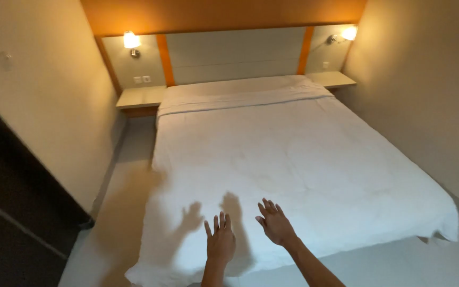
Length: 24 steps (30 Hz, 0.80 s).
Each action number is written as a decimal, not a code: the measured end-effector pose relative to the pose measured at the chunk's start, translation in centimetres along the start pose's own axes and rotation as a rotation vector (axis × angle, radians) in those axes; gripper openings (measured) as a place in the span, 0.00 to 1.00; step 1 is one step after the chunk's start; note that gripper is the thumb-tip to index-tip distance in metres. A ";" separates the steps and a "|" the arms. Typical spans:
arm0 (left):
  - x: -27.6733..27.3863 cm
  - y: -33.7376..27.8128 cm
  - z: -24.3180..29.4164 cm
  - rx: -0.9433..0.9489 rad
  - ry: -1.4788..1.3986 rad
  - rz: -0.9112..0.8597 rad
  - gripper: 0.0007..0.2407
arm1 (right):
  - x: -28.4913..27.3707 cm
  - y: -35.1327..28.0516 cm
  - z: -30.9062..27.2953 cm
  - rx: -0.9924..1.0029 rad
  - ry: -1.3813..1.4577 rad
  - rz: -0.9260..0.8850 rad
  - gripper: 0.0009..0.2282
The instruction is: The person folds the white bedsheet at the foot of the bed, creating a neat edge. They then walk around the bed to smooth out the sheet and adjust the folds on the sides and top, ensuring the bed is tidy.
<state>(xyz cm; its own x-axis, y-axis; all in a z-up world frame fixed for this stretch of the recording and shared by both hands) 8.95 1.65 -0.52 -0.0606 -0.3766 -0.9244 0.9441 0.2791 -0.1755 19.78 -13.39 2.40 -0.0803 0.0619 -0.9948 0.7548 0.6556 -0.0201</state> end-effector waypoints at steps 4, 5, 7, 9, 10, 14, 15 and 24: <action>-0.8 0.1 3.8 0.098 0.002 -0.012 0.29 | -1.5 -2.4 2.6 0.075 0.015 0.053 0.26; -0.7 0.1 4.4 0.107 -0.001 -0.015 0.29 | -1.6 -2.8 3.2 0.083 0.011 0.053 0.26; -0.7 0.3 5.2 0.122 0.030 -0.035 0.28 | -2.5 -3.4 3.9 0.081 0.013 0.107 0.26; -0.6 0.7 5.9 0.138 0.008 -0.026 0.28 | -2.9 -4.0 4.4 0.103 0.003 0.107 0.26; -0.5 1.0 6.3 0.145 -0.015 -0.019 0.28 | -3.0 -4.1 4.8 0.117 -0.005 0.101 0.27; -0.4 2.0 8.0 0.171 -0.034 -0.009 0.28 | -2.5 -4.4 6.4 0.124 -0.020 0.080 0.27; -0.2 2.1 8.4 0.172 -0.045 -0.013 0.28 | -2.8 -4.6 6.7 0.142 -0.007 0.057 0.28; 1.1 3.1 12.1 0.173 -0.036 -0.031 0.28 | -3.5 -5.5 10.4 0.171 -0.005 0.006 0.29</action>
<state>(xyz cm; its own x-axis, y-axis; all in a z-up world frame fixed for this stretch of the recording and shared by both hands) 15.70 -8.54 2.02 -0.0813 -0.4151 -0.9061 0.9839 0.1117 -0.1394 22.70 -24.99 4.96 -0.0731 0.0617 -0.9954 0.8550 0.5176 -0.0307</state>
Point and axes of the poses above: each hand's wrist, its own y-axis towards the middle knuckle, its own x-axis out of the palm, z = x × y, the point moved 9 cm from there along y, towards the middle knuckle, and after that the axes turned 8 degrees about -y, right-handed, at the moved point
